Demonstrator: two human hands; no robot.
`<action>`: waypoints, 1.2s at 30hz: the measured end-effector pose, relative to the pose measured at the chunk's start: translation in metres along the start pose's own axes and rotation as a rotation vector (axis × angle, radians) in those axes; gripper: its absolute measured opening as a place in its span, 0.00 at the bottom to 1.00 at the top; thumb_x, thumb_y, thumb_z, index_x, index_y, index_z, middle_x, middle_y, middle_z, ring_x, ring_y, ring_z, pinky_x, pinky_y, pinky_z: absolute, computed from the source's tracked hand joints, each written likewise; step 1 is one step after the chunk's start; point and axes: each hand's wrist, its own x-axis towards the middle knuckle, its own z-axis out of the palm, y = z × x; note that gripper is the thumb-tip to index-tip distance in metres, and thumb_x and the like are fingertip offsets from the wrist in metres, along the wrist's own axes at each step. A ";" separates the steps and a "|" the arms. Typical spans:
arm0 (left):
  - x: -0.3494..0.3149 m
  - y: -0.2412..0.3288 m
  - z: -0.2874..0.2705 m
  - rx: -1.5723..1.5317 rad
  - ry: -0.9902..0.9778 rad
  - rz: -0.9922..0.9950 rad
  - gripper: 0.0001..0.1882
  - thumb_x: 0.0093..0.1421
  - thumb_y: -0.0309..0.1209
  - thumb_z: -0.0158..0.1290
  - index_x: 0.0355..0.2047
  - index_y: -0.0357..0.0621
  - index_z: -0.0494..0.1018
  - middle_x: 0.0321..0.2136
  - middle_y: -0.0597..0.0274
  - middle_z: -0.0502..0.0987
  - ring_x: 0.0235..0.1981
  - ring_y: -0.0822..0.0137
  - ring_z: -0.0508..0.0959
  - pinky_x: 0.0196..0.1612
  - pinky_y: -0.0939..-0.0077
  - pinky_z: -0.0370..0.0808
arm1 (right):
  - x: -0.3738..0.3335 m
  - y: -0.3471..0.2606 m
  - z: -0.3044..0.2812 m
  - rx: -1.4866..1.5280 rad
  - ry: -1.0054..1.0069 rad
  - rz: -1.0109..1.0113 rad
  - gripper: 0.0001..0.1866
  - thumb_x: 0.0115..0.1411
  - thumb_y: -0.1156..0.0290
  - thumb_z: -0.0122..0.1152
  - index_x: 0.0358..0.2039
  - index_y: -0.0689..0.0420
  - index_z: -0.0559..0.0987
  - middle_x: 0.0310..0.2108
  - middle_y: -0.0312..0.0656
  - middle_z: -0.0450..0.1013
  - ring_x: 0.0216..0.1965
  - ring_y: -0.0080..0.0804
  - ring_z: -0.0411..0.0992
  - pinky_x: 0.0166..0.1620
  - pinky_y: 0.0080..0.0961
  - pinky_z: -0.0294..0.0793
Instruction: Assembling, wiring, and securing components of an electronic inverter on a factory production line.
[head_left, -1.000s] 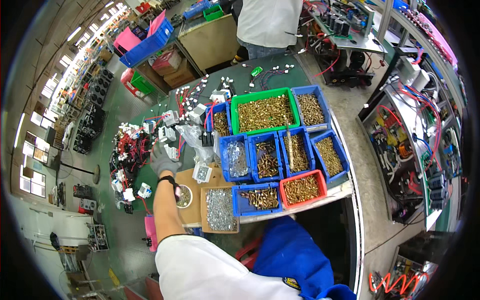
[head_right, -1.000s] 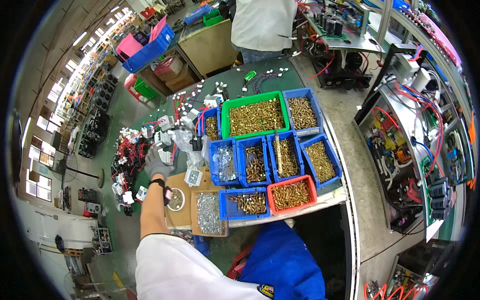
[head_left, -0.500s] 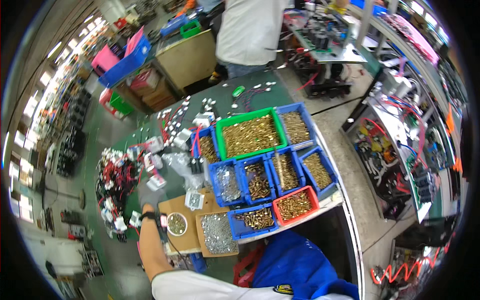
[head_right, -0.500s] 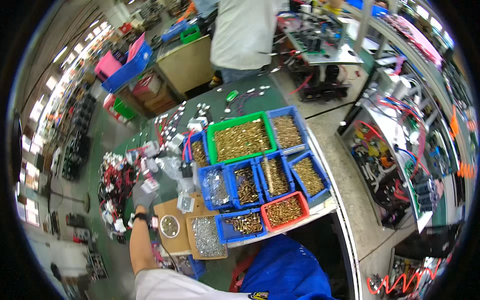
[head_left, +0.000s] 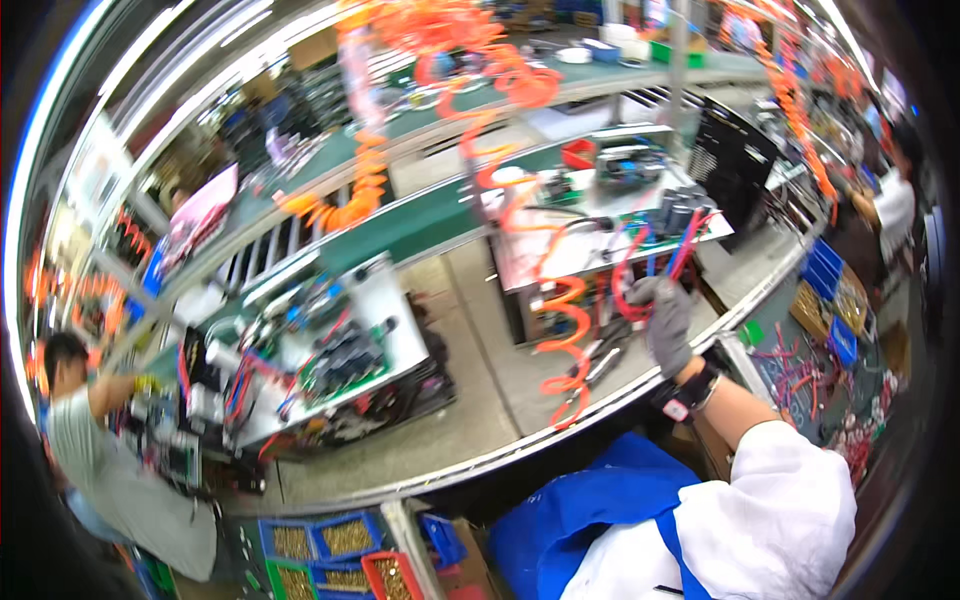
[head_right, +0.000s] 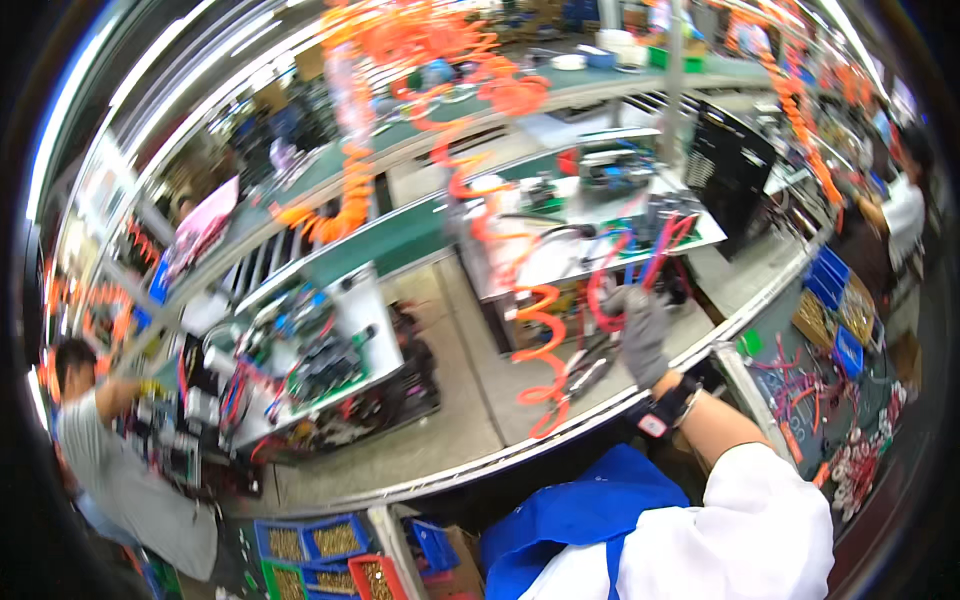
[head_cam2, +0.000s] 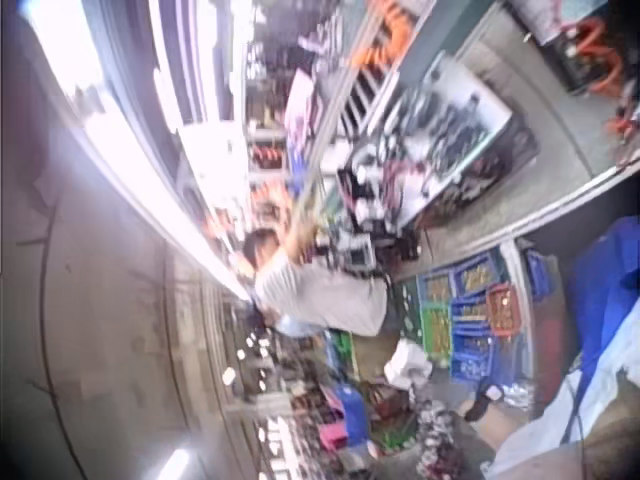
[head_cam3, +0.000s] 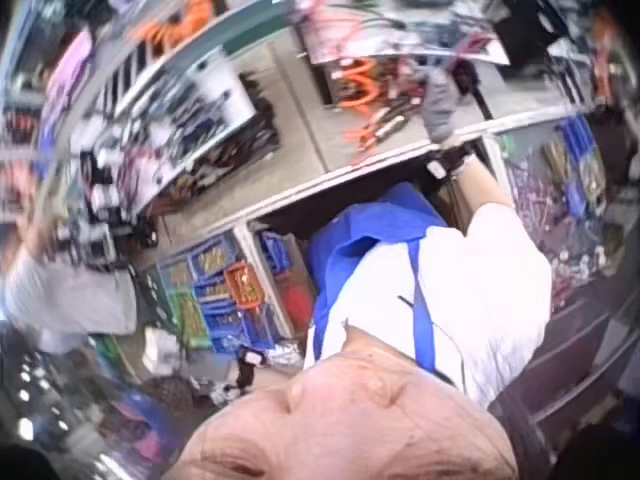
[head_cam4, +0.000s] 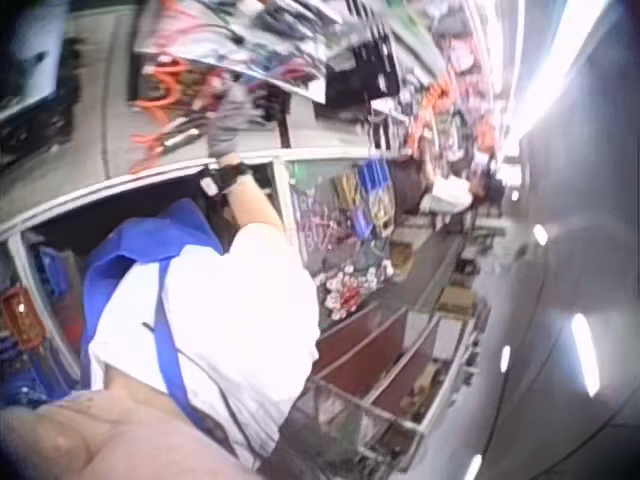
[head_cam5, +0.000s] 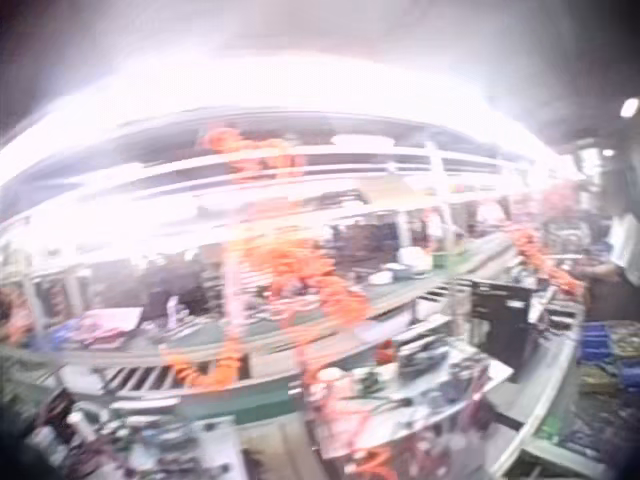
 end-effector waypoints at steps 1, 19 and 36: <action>0.002 0.046 0.036 -0.077 -0.065 0.063 0.40 0.45 0.32 0.67 0.59 0.39 0.66 0.51 0.55 0.74 0.45 0.64 0.79 0.51 0.66 0.76 | -0.001 -0.013 -0.012 -0.075 -0.061 -0.050 0.27 0.73 0.51 0.42 0.28 0.61 0.76 0.33 0.46 0.75 0.36 0.33 0.73 0.45 0.30 0.72; -0.222 0.625 0.495 0.275 -1.251 0.889 0.45 0.44 0.60 0.63 0.55 0.39 0.70 0.43 0.45 0.79 0.44 0.48 0.81 0.46 0.58 0.77 | 0.087 -0.029 -0.183 0.160 -0.264 -0.031 0.23 0.70 0.52 0.49 0.26 0.57 0.73 0.27 0.44 0.76 0.33 0.44 0.74 0.42 0.38 0.74; -0.230 0.502 0.386 -0.865 -1.746 -0.187 0.28 0.64 0.43 0.54 0.55 0.29 0.70 0.47 0.49 0.79 0.46 0.64 0.78 0.52 0.68 0.74 | 0.083 -0.027 -0.144 -0.025 -0.493 -0.143 0.16 0.69 0.60 0.48 0.43 0.60 0.76 0.39 0.57 0.73 0.40 0.60 0.72 0.41 0.47 0.72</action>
